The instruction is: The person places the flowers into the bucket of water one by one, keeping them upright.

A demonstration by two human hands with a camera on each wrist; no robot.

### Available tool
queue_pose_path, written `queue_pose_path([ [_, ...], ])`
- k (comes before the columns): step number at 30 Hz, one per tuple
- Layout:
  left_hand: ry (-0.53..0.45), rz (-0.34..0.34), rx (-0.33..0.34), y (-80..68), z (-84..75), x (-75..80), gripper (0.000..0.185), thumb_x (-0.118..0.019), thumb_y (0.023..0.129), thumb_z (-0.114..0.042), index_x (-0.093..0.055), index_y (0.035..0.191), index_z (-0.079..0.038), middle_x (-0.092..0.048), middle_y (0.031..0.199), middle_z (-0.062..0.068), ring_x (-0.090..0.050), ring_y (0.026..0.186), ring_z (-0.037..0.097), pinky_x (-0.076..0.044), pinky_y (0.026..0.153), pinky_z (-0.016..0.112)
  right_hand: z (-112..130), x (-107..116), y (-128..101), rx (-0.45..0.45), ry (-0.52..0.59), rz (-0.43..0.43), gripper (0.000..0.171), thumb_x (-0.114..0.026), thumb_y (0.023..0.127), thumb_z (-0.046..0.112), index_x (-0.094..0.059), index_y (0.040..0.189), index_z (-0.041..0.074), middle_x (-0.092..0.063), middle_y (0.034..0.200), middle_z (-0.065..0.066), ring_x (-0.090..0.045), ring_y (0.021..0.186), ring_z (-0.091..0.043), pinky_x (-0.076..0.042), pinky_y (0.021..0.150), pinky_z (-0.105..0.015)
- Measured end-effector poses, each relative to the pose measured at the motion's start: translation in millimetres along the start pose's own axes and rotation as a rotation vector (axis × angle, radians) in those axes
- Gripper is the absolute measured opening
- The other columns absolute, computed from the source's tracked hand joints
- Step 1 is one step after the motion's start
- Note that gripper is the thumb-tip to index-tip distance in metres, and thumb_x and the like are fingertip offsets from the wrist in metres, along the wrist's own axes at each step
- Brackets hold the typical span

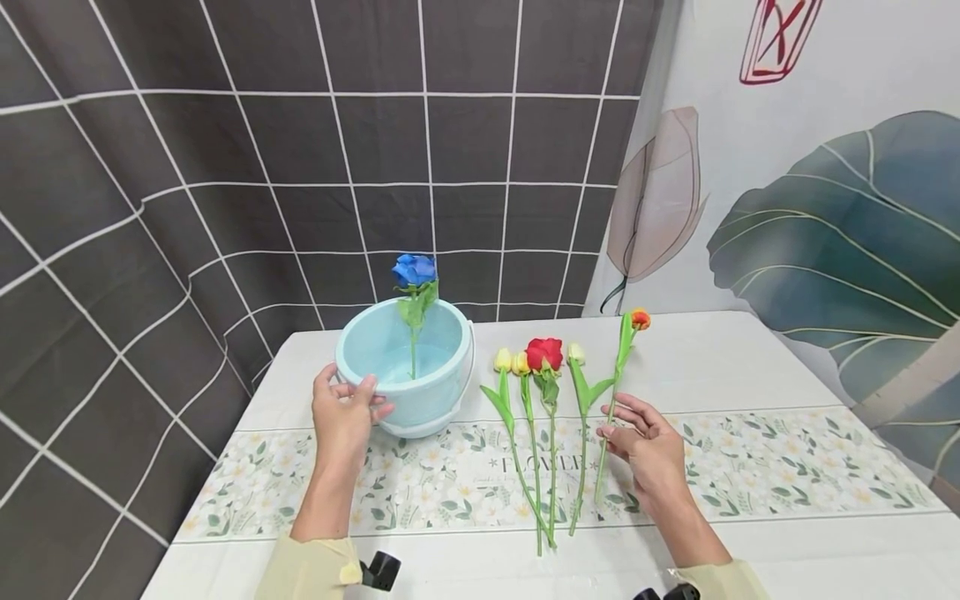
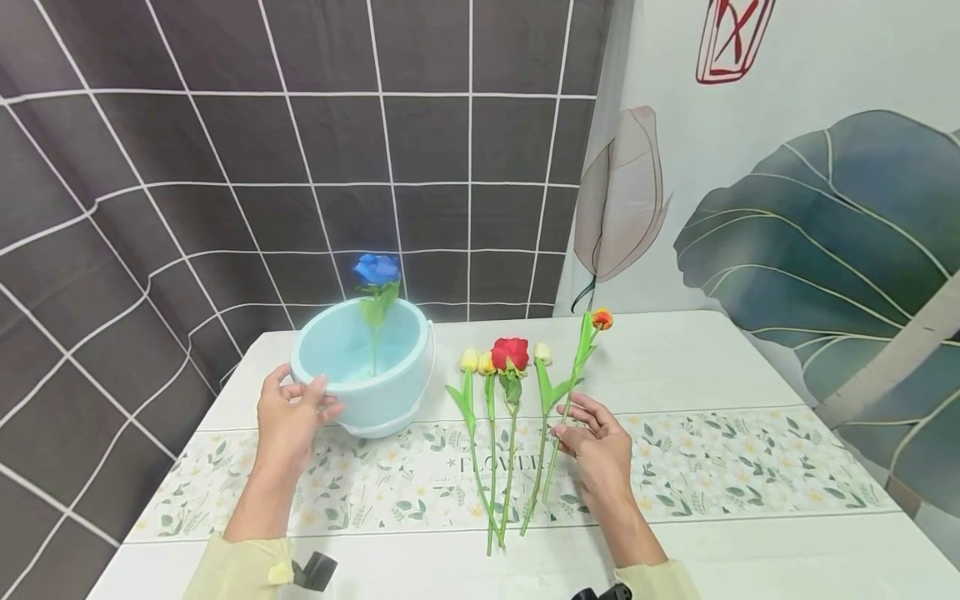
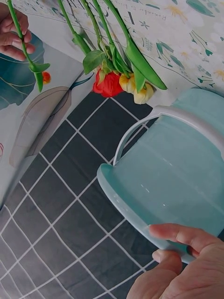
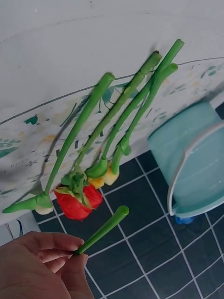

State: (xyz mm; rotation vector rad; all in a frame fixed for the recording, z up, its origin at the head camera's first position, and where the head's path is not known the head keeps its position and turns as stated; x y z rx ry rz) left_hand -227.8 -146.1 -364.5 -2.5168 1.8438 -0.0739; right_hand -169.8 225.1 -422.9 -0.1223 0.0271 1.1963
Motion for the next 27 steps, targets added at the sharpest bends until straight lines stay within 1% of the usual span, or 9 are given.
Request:
queue_pose_path([
  [4,-0.011,0.009,0.009,0.0,-0.3,-0.2,0.069,-0.049,0.101,-0.012,-0.005,0.155,-0.011,-0.040,0.109,0.013,-0.066,0.074,0.008,-0.061,0.080,0.019,4.8,-3.3,0.8,0.007,0.011,-0.006,0.053,-0.063,0.089,-0.004,-0.045,0.138,0.007,-0.064,0.113,0.000,-0.068,0.083,-0.010,-0.061,0.072,-0.022],
  [8,-0.017,0.011,0.012,0.3,-0.5,-0.2,0.070,-0.049,0.101,-0.013,-0.004,0.155,-0.012,-0.039,0.110,0.014,-0.068,0.076,0.009,-0.060,0.081,0.018,13.2,-9.2,3.0,0.047,0.010,-0.001,0.050,-0.060,0.090,-0.006,-0.046,0.136,0.008,-0.062,0.112,-0.001,-0.067,0.083,-0.010,-0.061,0.072,-0.022],
  [14,-0.040,0.004,0.012,0.7,-0.6,-0.3,0.069,-0.049,0.101,-0.011,-0.005,0.155,-0.012,-0.039,0.110,0.014,-0.068,0.076,0.010,-0.060,0.081,0.019,27.7,-17.6,7.0,0.095,0.042,-0.017,0.046,-0.059,0.089,-0.010,-0.049,0.130,0.008,-0.061,0.108,-0.002,-0.066,0.079,-0.009,-0.060,0.068,-0.019],
  [17,-0.049,0.002,0.016,0.7,-0.7,-0.8,0.069,-0.049,0.101,-0.010,-0.005,0.155,-0.011,-0.039,0.110,0.015,-0.067,0.076,0.011,-0.061,0.080,0.019,35.5,-21.5,8.6,0.124,0.053,-0.018,0.045,-0.060,0.088,-0.011,-0.050,0.127,0.009,-0.060,0.106,-0.002,-0.065,0.078,-0.008,-0.060,0.068,-0.020],
  [22,-0.061,0.006,0.020,1.4,-0.5,-2.2,0.069,-0.048,0.101,-0.009,-0.005,0.154,-0.011,-0.039,0.111,0.015,-0.068,0.076,0.012,-0.061,0.080,0.020,48.0,-28.4,12.3,0.170,0.080,-0.015,0.044,-0.060,0.086,-0.013,-0.051,0.122,0.011,-0.058,0.106,-0.006,-0.064,0.076,-0.008,-0.061,0.068,-0.021],
  [27,-0.079,0.008,0.020,1.1,-1.0,-2.3,0.068,-0.048,0.101,-0.007,-0.006,0.154,-0.011,-0.038,0.111,0.015,-0.068,0.074,0.012,-0.061,0.079,0.021,59.8,-37.3,15.7,0.197,0.096,-0.005,0.044,-0.060,0.086,-0.015,-0.051,0.122,0.009,-0.057,0.107,-0.009,-0.063,0.076,-0.009,-0.061,0.067,-0.020],
])
Point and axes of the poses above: each hand's wrist, its own y-axis towards the middle knuckle, its own x-axis out of the back of the hand, z = x × y, the point moved 5 cm from there along y, towards the middle knuckle
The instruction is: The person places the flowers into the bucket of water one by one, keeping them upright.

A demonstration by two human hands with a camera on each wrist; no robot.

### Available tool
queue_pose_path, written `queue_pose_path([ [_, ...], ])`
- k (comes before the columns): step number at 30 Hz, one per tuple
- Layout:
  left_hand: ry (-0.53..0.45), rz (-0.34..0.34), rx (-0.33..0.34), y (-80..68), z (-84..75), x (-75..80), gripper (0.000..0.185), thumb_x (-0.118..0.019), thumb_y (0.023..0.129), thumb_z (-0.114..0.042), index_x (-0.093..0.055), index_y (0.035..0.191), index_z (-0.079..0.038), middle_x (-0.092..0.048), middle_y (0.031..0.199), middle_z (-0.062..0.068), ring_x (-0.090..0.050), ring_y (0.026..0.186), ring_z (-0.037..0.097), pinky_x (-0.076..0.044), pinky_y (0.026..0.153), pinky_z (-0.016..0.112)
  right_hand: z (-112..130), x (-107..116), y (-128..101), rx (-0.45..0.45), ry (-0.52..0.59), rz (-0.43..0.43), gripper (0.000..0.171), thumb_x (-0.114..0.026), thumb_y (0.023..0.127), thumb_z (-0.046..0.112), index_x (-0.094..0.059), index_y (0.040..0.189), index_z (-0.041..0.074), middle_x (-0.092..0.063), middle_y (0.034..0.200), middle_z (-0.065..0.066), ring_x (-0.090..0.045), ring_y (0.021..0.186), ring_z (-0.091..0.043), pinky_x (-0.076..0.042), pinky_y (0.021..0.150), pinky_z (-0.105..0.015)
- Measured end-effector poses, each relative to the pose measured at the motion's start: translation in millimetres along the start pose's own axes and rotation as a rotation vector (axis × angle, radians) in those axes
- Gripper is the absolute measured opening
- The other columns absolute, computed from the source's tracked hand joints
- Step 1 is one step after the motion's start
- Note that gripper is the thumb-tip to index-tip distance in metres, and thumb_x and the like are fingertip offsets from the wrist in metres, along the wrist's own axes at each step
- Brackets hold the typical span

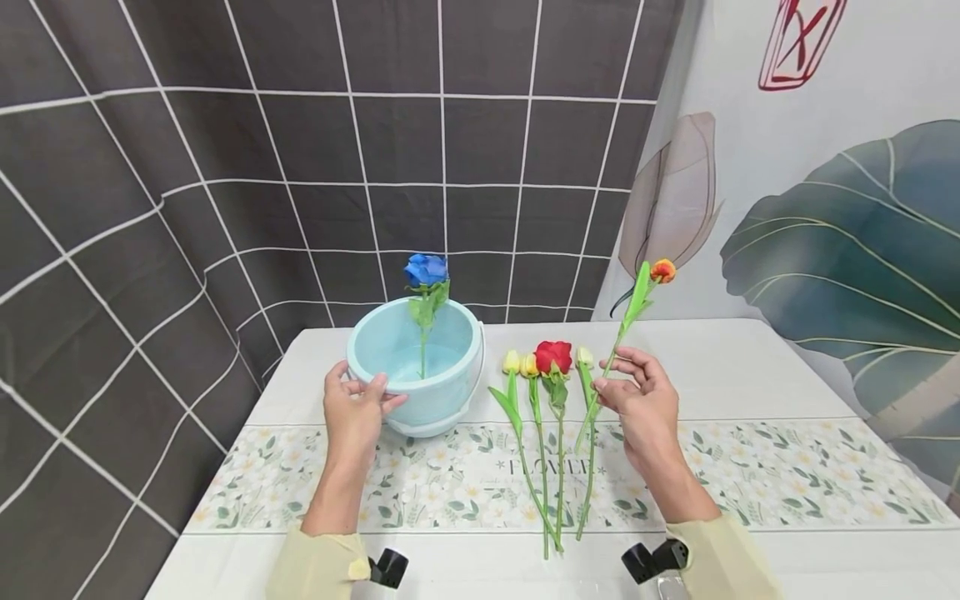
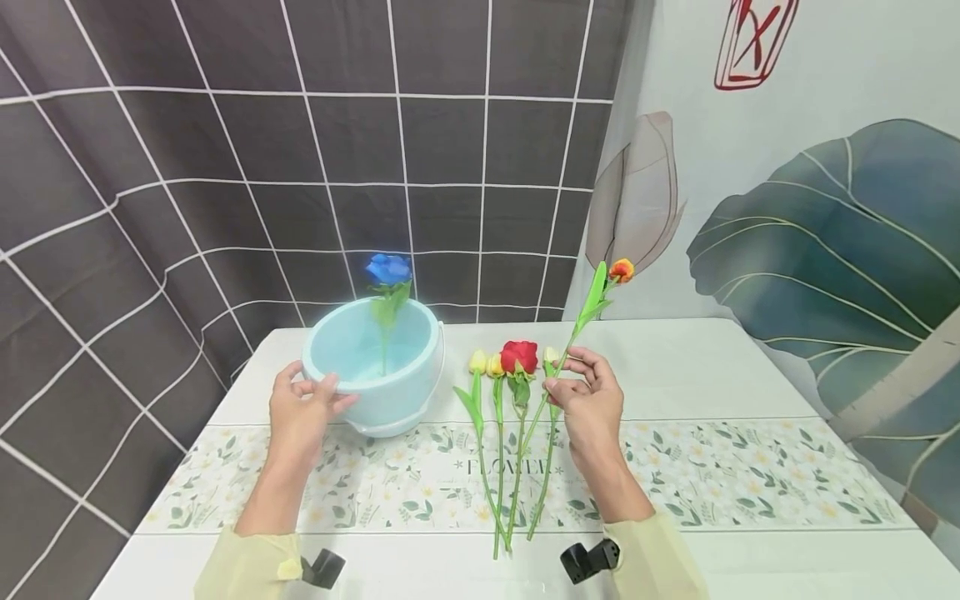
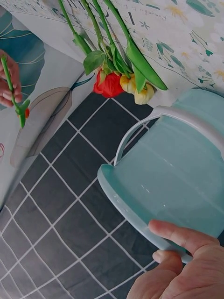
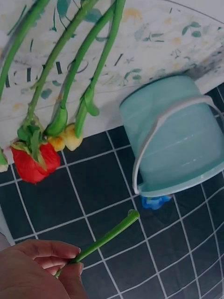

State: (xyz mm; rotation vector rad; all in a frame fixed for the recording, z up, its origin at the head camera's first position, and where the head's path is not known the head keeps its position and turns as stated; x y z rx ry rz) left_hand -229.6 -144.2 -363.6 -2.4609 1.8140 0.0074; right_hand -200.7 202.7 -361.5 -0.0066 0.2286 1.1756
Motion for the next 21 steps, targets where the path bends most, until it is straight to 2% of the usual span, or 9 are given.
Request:
queue_pose_path([
  [5,-0.004,0.001,0.000,-0.8,-0.2,-0.1,0.068,-0.048,0.101,-0.007,-0.006,0.154,-0.010,-0.037,0.111,0.015,-0.067,0.073,0.012,-0.061,0.080,0.021,11.3,-11.7,5.7,0.042,0.024,0.019,0.046,-0.060,0.085,-0.016,-0.051,0.123,0.008,-0.056,0.106,-0.007,-0.063,0.075,-0.009,-0.060,0.064,-0.019],
  [12,-0.028,0.004,-0.007,0.5,1.5,-0.1,0.068,-0.048,0.100,-0.005,-0.007,0.154,-0.011,-0.037,0.110,0.015,-0.067,0.075,0.013,-0.062,0.080,0.022,24.4,-29.4,12.7,0.107,0.048,0.038,0.049,-0.059,0.084,-0.019,-0.049,0.127,0.001,-0.057,0.104,-0.008,-0.062,0.072,-0.009,-0.061,0.061,-0.019],
  [18,-0.029,-0.001,-0.005,0.9,1.7,0.1,0.067,-0.048,0.100,-0.005,-0.008,0.154,-0.011,-0.038,0.110,0.014,-0.068,0.074,0.012,-0.062,0.079,0.022,29.9,-43.7,16.2,0.145,0.083,0.053,0.048,-0.058,0.083,-0.021,-0.053,0.122,0.006,-0.057,0.107,-0.014,-0.062,0.069,-0.009,-0.062,0.061,-0.022],
  [21,-0.031,-0.003,-0.011,1.0,1.5,0.6,0.067,-0.048,0.100,-0.005,-0.008,0.154,-0.010,-0.038,0.109,0.015,-0.068,0.073,0.012,-0.062,0.078,0.022,32.9,-49.9,18.0,0.159,0.104,0.060,0.047,-0.059,0.082,-0.021,-0.052,0.122,0.004,-0.058,0.105,-0.011,-0.063,0.070,-0.010,-0.061,0.060,-0.021],
])
Point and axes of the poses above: each hand's wrist, its own y-axis towards the middle knuckle, its own x-axis out of the back of the hand, z = x × y, the point moved 5 cm from there along y, towards the middle knuckle
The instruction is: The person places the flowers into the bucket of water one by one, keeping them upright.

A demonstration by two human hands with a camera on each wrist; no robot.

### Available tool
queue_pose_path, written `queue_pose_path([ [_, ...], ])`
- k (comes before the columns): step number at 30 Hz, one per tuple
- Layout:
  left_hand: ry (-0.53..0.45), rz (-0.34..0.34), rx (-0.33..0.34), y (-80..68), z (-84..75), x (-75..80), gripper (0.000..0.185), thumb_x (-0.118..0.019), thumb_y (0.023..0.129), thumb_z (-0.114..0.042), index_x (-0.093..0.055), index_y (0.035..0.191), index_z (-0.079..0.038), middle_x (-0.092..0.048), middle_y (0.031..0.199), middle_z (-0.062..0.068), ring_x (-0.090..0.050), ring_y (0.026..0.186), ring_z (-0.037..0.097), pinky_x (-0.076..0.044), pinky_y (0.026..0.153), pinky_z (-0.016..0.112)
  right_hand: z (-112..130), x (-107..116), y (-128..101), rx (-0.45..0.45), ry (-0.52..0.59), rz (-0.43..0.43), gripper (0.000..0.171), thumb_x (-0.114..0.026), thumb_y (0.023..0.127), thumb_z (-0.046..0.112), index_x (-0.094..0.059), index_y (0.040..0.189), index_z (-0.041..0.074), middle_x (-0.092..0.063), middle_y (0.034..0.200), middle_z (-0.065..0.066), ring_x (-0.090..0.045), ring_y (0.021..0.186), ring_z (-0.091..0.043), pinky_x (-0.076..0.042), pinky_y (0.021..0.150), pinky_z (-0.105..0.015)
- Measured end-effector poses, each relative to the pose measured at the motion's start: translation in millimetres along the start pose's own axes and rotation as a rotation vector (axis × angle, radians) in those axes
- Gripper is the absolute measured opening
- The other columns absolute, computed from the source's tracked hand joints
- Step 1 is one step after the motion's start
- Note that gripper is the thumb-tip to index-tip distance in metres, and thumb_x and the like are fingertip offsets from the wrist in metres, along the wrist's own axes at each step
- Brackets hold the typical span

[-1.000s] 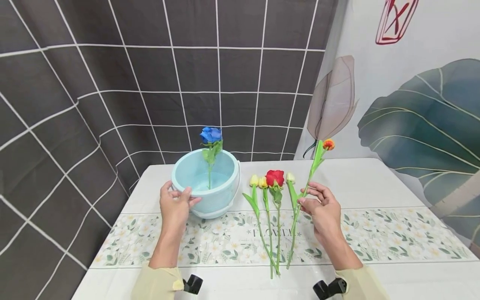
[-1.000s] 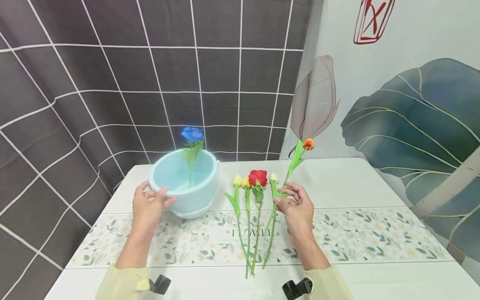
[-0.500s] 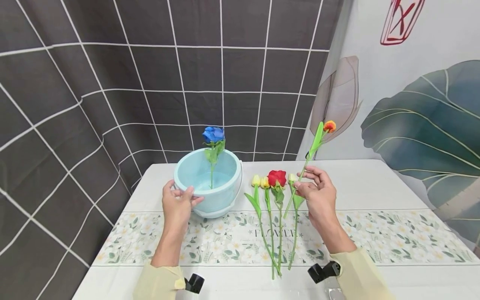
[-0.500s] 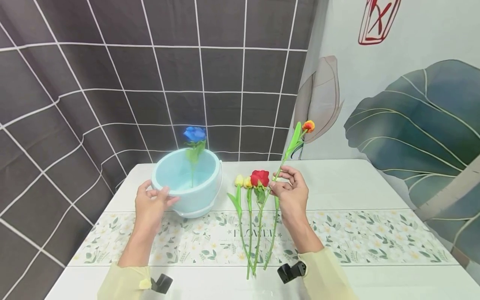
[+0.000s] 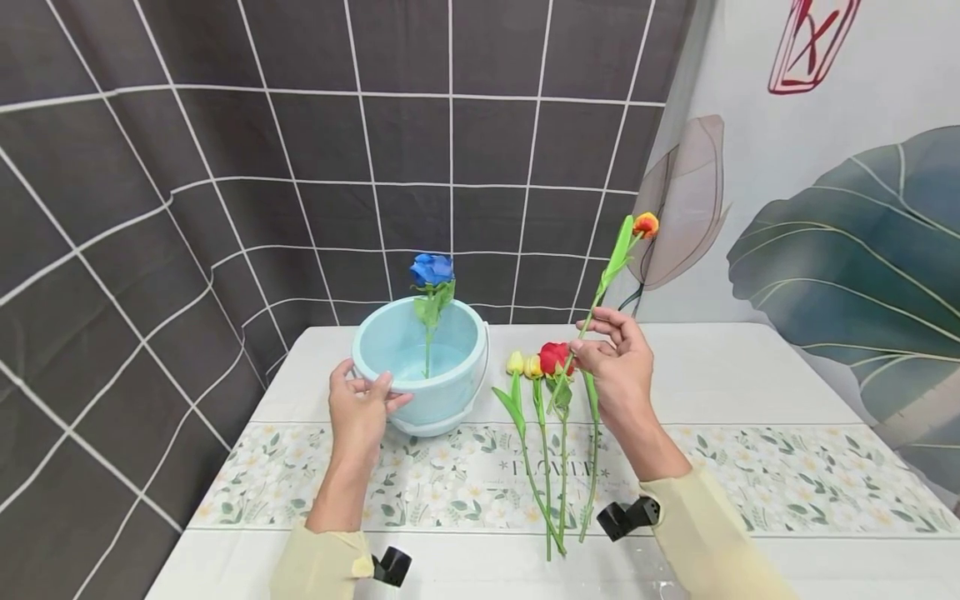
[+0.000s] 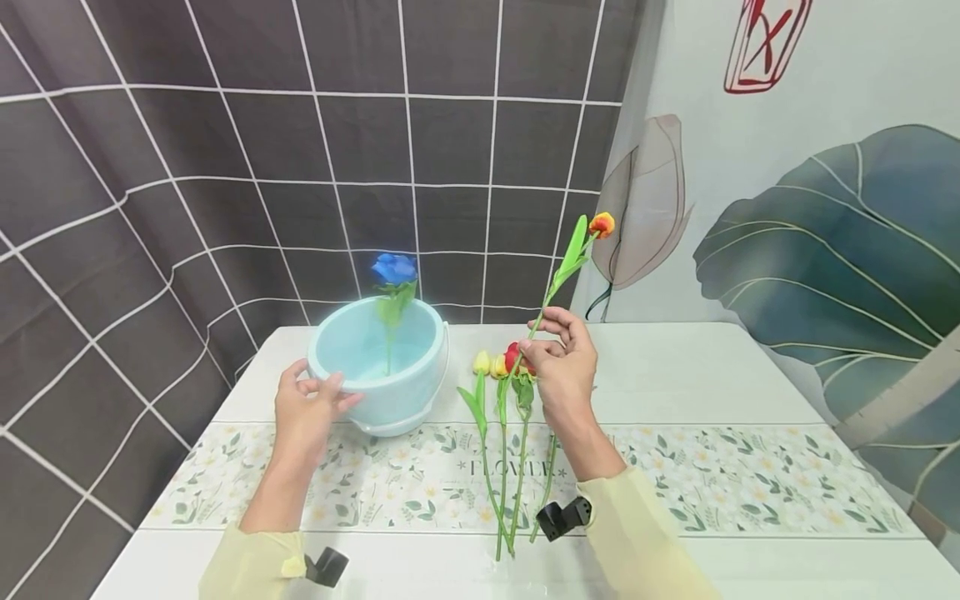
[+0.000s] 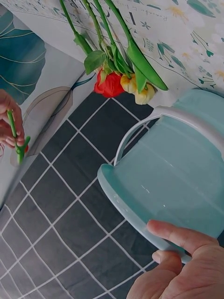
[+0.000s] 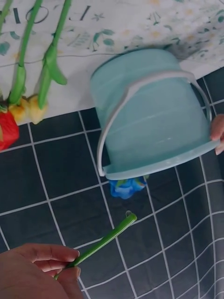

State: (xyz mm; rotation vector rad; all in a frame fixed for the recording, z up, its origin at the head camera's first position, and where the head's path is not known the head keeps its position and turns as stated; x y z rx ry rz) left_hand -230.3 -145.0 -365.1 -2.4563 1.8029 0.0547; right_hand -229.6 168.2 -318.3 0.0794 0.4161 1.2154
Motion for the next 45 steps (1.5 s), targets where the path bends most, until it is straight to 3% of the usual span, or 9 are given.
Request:
queue_pose_path([
  [7,0.007,0.004,-0.012,1.5,-1.9,-0.3,0.067,-0.048,0.100,-0.005,-0.008,0.154,-0.010,-0.038,0.109,0.015,-0.069,0.074,0.013,-0.062,0.078,0.023,5.7,-16.9,6.9,0.041,0.025,0.026,0.048,-0.058,0.082,-0.021,-0.048,0.124,0.001,-0.060,0.099,-0.004,-0.063,0.069,-0.010,-0.061,0.062,-0.020],
  [19,0.018,0.012,-0.009,1.5,-3.0,-0.8,0.068,-0.048,0.100,-0.006,-0.006,0.154,-0.011,-0.040,0.110,0.015,-0.069,0.072,0.013,-0.062,0.078,0.023,11.3,-59.7,14.4,0.135,0.057,0.107,0.047,-0.059,0.083,-0.020,-0.045,0.126,-0.005,-0.055,0.107,-0.022,-0.066,0.070,-0.012,-0.062,0.062,-0.023],
  [26,0.014,0.005,-0.010,0.9,-3.0,-0.1,0.068,-0.049,0.100,-0.007,-0.006,0.154,-0.010,-0.040,0.109,0.016,-0.069,0.071,0.013,-0.063,0.077,0.023,7.4,-82.4,19.5,0.172,0.084,0.130,0.046,-0.059,0.082,-0.021,-0.051,0.121,0.001,-0.055,0.102,-0.019,-0.064,0.068,-0.015,-0.061,0.058,-0.023],
  [31,-0.003,-0.004,0.000,1.2,-1.4,0.6,0.069,-0.049,0.100,-0.007,-0.006,0.154,-0.010,-0.039,0.108,0.015,-0.067,0.070,0.012,-0.063,0.078,0.024,4.3,-99.0,23.3,0.206,0.054,0.143,0.045,-0.060,0.081,-0.020,-0.054,0.121,0.001,-0.054,0.100,-0.018,-0.063,0.068,-0.015,-0.062,0.059,-0.029],
  [34,-0.004,-0.005,0.000,1.2,0.0,0.8,0.069,-0.049,0.100,-0.006,-0.006,0.154,-0.009,-0.039,0.108,0.015,-0.066,0.071,0.012,-0.063,0.078,0.024,2.7,-108.5,24.1,0.229,0.040,0.154,0.043,-0.060,0.081,-0.020,-0.056,0.119,0.000,-0.054,0.101,-0.020,-0.062,0.067,-0.013,-0.061,0.058,-0.026],
  [40,-0.002,-0.002,-0.013,0.1,1.9,0.5,0.069,-0.049,0.100,-0.005,-0.007,0.153,-0.008,-0.039,0.108,0.015,-0.065,0.071,0.012,-0.063,0.078,0.024,-4.3,-121.9,23.2,0.252,-0.016,0.142,0.040,-0.062,0.080,-0.019,-0.060,0.114,0.001,-0.059,0.093,-0.005,-0.062,0.066,-0.011,-0.059,0.060,-0.019],
  [45,0.018,0.000,-0.011,-0.9,3.0,0.0,0.068,-0.049,0.100,-0.007,-0.006,0.154,-0.009,-0.039,0.108,0.015,-0.066,0.072,0.012,-0.063,0.077,0.023,-13.3,-127.0,20.9,0.233,-0.075,0.146,0.038,-0.065,0.081,-0.016,-0.062,0.113,0.003,-0.062,0.095,-0.008,-0.063,0.070,-0.013,-0.060,0.066,-0.022],
])
Point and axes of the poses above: each hand's wrist, its own y-axis towards the middle knuckle, its own x-axis out of the back of the hand, z = x × y, the point moved 5 cm from there along y, towards the middle knuckle
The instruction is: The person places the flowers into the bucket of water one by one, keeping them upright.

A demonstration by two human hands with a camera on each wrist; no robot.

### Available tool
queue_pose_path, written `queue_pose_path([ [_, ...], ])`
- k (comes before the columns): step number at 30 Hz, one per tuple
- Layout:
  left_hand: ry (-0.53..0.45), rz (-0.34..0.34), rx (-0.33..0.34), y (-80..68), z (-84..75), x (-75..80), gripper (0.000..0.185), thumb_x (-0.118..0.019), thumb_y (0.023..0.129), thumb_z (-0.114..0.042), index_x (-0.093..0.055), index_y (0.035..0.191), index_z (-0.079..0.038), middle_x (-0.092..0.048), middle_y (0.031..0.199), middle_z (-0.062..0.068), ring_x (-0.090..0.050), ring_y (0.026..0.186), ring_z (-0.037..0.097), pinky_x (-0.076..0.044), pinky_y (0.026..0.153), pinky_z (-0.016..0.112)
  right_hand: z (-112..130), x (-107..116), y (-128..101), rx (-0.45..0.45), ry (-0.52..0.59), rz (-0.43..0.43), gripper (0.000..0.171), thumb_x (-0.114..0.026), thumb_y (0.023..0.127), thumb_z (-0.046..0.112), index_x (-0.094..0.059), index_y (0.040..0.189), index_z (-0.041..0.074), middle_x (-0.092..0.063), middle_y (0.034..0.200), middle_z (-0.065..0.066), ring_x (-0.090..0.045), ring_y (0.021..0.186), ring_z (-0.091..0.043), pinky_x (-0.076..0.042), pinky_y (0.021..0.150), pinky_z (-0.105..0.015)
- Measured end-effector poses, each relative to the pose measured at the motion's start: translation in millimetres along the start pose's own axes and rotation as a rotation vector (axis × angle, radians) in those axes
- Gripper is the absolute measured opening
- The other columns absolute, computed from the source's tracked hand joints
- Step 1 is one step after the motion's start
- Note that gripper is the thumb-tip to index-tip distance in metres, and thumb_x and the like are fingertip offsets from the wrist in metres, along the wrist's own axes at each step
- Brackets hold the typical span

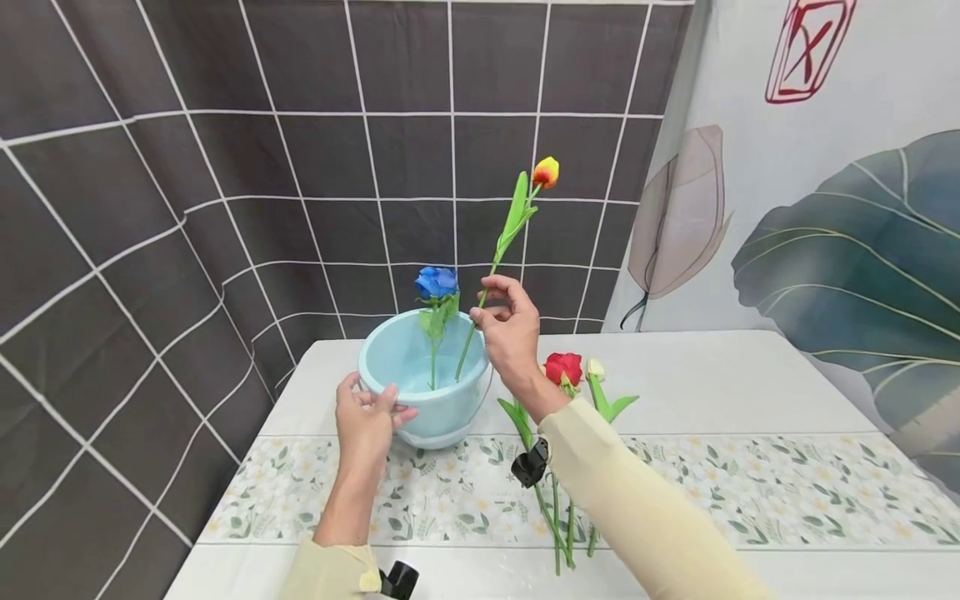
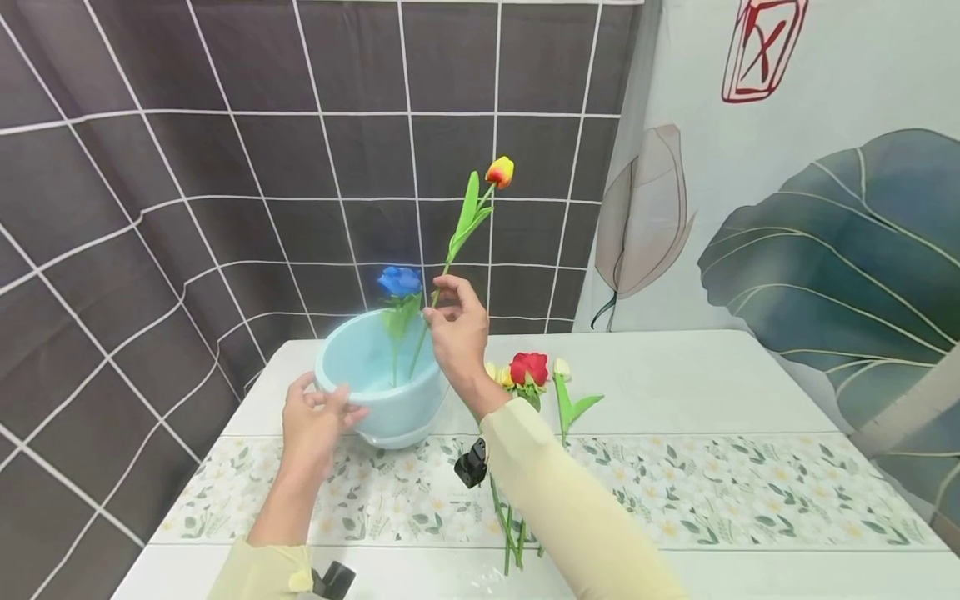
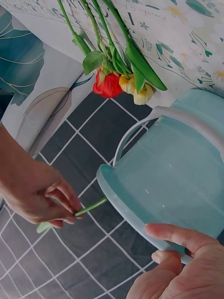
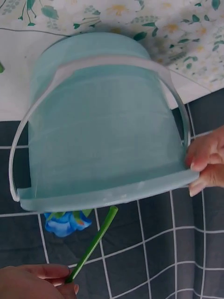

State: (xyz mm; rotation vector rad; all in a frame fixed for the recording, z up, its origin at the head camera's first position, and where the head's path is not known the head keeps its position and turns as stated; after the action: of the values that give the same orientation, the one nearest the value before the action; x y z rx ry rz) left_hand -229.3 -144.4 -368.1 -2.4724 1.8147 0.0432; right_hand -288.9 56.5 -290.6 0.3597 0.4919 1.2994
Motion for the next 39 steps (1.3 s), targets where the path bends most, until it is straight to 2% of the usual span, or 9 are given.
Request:
queue_pose_path([
  [5,0.005,0.004,-0.011,-1.1,0.2,-0.1,0.067,-0.048,0.101,-0.007,-0.006,0.153,-0.008,-0.039,0.107,0.016,-0.065,0.071,0.012,-0.062,0.077,0.023,-9.1,-4.1,-2.2,-0.041,-0.051,0.024,0.037,-0.065,0.081,-0.014,-0.064,0.113,0.006,-0.063,0.098,-0.010,-0.064,0.074,-0.021,-0.062,0.068,-0.025],
  [9,0.001,0.008,-0.018,-1.4,0.1,0.1,0.067,-0.048,0.101,-0.006,-0.007,0.153,-0.008,-0.039,0.107,0.016,-0.065,0.070,0.012,-0.063,0.077,0.023,-14.4,-8.6,-4.2,-0.074,-0.062,0.053,0.038,-0.064,0.080,-0.017,-0.065,0.112,0.005,-0.063,0.100,-0.015,-0.066,0.079,-0.029,-0.064,0.071,-0.034],
  [12,-0.001,0.012,-0.023,-1.3,0.3,0.1,0.067,-0.048,0.101,-0.006,-0.006,0.153,-0.008,-0.039,0.107,0.016,-0.066,0.069,0.011,-0.063,0.077,0.023,-19.1,-11.6,-6.0,-0.112,-0.076,0.087,0.036,-0.062,0.081,-0.017,-0.066,0.110,0.003,-0.063,0.101,-0.019,-0.066,0.080,-0.031,-0.064,0.072,-0.038],
  [19,0.006,0.015,-0.026,-0.7,1.2,0.2,0.067,-0.048,0.101,-0.007,-0.006,0.153,-0.009,-0.040,0.108,0.016,-0.066,0.071,0.011,-0.063,0.077,0.023,-28.3,-15.4,-9.4,-0.161,-0.222,0.172,0.021,-0.065,0.079,-0.013,-0.070,0.095,0.001,-0.067,0.092,-0.012,-0.063,0.070,-0.018,-0.058,0.062,-0.023],
  [25,0.008,0.012,-0.018,-0.1,1.8,0.4,0.068,-0.049,0.101,-0.008,-0.006,0.153,-0.009,-0.040,0.109,0.016,-0.067,0.072,0.012,-0.063,0.077,0.023,-28.5,-20.7,-12.4,-0.140,-0.389,0.279,0.016,-0.069,0.078,-0.009,-0.071,0.085,0.005,-0.068,0.084,-0.006,-0.060,0.069,-0.015,-0.055,0.061,-0.022],
  [35,0.014,0.014,-0.012,0.3,2.0,0.4,0.068,-0.049,0.101,-0.010,-0.006,0.154,-0.010,-0.040,0.111,0.016,-0.068,0.073,0.012,-0.062,0.077,0.023,-25.9,-33.1,-20.9,-0.002,-0.631,0.507,0.009,-0.069,0.087,0.006,-0.075,0.092,0.009,-0.072,0.088,0.000,-0.066,0.082,-0.015,-0.058,0.073,-0.029],
  [39,0.011,0.013,-0.020,0.4,1.9,0.3,0.068,-0.049,0.101,-0.009,-0.006,0.153,-0.009,-0.041,0.110,0.016,-0.067,0.072,0.012,-0.062,0.077,0.023,-27.9,-40.1,-25.5,0.040,-0.731,0.640,0.011,-0.067,0.091,0.013,-0.076,0.094,0.009,-0.072,0.089,-0.001,-0.065,0.084,-0.015,-0.057,0.077,-0.032],
])
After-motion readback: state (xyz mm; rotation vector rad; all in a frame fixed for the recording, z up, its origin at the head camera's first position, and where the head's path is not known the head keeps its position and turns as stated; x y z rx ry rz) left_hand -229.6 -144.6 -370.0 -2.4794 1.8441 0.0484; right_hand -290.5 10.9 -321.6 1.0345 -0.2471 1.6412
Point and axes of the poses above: each hand's wrist, its own y-axis towards the middle knuckle, its own x-axis out of the back of the hand, z = x × y, the point moved 5 cm from there along y, towards the middle knuckle
